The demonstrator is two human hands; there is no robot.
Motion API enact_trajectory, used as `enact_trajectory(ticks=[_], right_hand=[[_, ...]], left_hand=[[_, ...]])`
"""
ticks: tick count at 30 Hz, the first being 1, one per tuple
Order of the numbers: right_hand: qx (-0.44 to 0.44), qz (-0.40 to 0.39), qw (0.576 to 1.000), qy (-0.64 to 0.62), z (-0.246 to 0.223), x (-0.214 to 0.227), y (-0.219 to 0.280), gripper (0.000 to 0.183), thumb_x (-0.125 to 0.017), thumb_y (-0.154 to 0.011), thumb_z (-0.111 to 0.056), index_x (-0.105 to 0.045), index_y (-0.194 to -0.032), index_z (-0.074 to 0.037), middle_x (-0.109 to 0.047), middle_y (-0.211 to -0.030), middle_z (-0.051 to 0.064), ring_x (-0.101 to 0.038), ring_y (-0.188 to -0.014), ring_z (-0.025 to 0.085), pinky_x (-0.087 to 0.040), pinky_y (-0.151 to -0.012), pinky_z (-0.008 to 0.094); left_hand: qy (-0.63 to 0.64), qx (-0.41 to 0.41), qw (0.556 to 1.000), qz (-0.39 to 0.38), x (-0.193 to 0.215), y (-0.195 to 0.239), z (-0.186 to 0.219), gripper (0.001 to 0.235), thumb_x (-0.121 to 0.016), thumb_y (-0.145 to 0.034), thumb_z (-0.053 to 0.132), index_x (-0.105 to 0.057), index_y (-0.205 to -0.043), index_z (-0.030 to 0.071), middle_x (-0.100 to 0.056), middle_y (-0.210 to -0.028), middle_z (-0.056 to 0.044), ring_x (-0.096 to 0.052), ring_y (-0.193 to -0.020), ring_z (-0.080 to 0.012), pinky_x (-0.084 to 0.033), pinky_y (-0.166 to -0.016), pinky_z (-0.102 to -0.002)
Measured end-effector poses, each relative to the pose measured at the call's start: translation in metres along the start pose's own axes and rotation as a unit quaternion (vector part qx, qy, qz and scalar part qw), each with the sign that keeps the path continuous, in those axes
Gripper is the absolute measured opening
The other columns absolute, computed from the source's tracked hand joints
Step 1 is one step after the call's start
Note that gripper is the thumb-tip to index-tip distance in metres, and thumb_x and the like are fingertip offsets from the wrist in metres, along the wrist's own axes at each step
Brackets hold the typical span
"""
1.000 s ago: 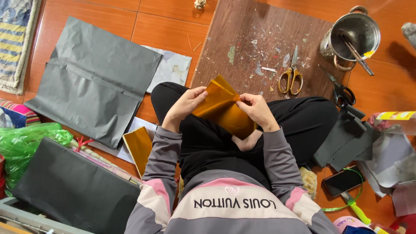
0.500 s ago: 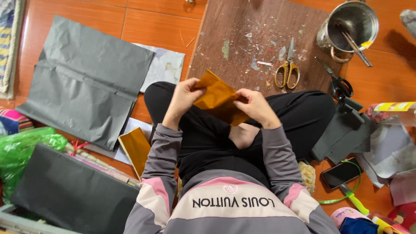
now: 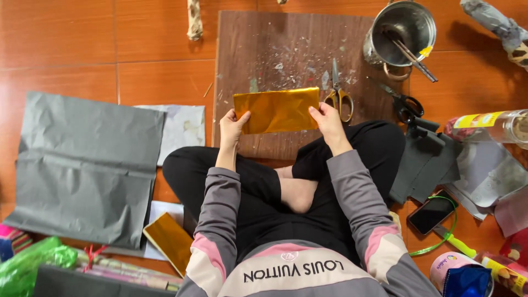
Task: Cutting and folding various sheets of paper and plastic on a workspace
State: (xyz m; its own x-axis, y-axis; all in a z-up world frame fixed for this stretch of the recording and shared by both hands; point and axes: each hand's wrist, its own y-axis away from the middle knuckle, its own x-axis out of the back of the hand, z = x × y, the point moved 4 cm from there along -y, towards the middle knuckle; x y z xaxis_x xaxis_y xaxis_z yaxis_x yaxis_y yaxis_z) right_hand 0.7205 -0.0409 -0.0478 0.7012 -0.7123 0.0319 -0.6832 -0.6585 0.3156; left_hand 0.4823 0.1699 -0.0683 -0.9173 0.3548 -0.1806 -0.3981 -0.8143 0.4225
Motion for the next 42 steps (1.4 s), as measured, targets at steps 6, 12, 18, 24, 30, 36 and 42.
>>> enact_trajectory(ticks=[6,12,18,24,30,36,42], right_hand=[[0.008,0.047,0.992,0.113,0.015,0.001,-0.030,0.010,-0.067,-0.094,-0.020,-0.071,-0.090,-0.013,-0.065,-0.072,-0.003,-0.055,-0.064,0.004,-0.046,-0.057,0.021],[0.008,0.062,0.986,0.156,0.028,-0.002,-0.045,0.015,-0.064,-0.095,-0.019,-0.070,-0.092,-0.006,-0.063,-0.074,0.003,-0.055,-0.072,0.011,-0.047,-0.065,0.028],[0.041,0.103,0.945,0.306,0.001,0.014,-0.043,0.014,-0.065,-0.095,-0.019,-0.071,-0.098,-0.007,-0.065,-0.082,0.008,-0.060,-0.082,0.021,-0.049,-0.075,0.036],[-0.052,0.148,0.853,0.499,-0.051,0.026,-0.010,0.060,-0.073,-0.083,0.001,-0.044,-0.135,-0.010,-0.045,-0.109,0.018,-0.048,-0.108,0.043,-0.047,-0.091,0.052],[-0.098,0.135,0.934,0.314,-0.069,0.000,0.001,0.067,-0.061,-0.088,0.003,-0.028,-0.145,-0.009,-0.051,-0.111,0.029,-0.057,-0.101,0.046,-0.052,-0.081,0.047],[-0.029,-0.029,0.997,0.063,-0.055,-0.052,0.056,0.061,-0.069,-0.077,0.003,-0.043,-0.132,-0.004,-0.052,-0.105,0.029,-0.052,-0.082,0.037,-0.048,-0.063,0.042],[-0.142,-0.185,0.971,0.043,-0.041,-0.090,0.091,0.037,-0.046,-0.100,-0.043,-0.055,-0.120,-0.013,-0.066,-0.078,0.018,-0.062,-0.057,0.020,-0.053,-0.050,0.031]], left_hand=[[-0.016,0.052,0.999,0.008,-0.003,-0.035,-0.032,0.028,-0.086,-0.077,0.012,-0.067,-0.097,0.006,-0.070,-0.077,-0.008,-0.071,-0.067,-0.0185,-0.062,-0.058,-0.031],[-0.042,0.076,0.996,-0.022,-0.013,-0.029,-0.023,0.033,-0.085,-0.076,0.009,-0.066,-0.104,0.007,-0.070,-0.082,-0.010,-0.071,-0.071,-0.0196,-0.061,-0.059,-0.034],[-0.083,0.063,0.995,-0.004,0.000,-0.046,-0.047,0.035,-0.084,-0.074,0.002,-0.066,-0.103,0.005,-0.069,-0.080,-0.012,-0.068,-0.070,-0.0200,-0.061,-0.059,-0.036],[-0.078,0.059,0.994,0.041,0.012,-0.054,-0.053,0.037,-0.081,-0.075,-0.001,-0.065,-0.106,0.007,-0.070,-0.079,-0.015,-0.070,-0.066,-0.0245,-0.061,-0.055,-0.039],[-0.043,0.058,0.996,0.049,0.003,-0.052,-0.034,0.034,-0.078,-0.077,-0.002,-0.064,-0.107,0.008,-0.070,-0.078,-0.014,-0.071,-0.066,-0.0240,-0.062,-0.056,-0.038],[0.030,-0.019,0.996,0.088,0.003,-0.057,-0.023,0.041,-0.079,-0.076,-0.006,-0.063,-0.111,0.005,-0.071,-0.085,-0.014,-0.069,-0.074,-0.0195,-0.061,-0.067,-0.034],[0.044,-0.012,0.990,0.132,0.012,-0.065,-0.041,0.044,-0.082,-0.072,-0.005,-0.063,-0.111,0.005,-0.070,-0.085,-0.010,-0.068,-0.072,-0.0172,-0.061,-0.066,-0.030]])
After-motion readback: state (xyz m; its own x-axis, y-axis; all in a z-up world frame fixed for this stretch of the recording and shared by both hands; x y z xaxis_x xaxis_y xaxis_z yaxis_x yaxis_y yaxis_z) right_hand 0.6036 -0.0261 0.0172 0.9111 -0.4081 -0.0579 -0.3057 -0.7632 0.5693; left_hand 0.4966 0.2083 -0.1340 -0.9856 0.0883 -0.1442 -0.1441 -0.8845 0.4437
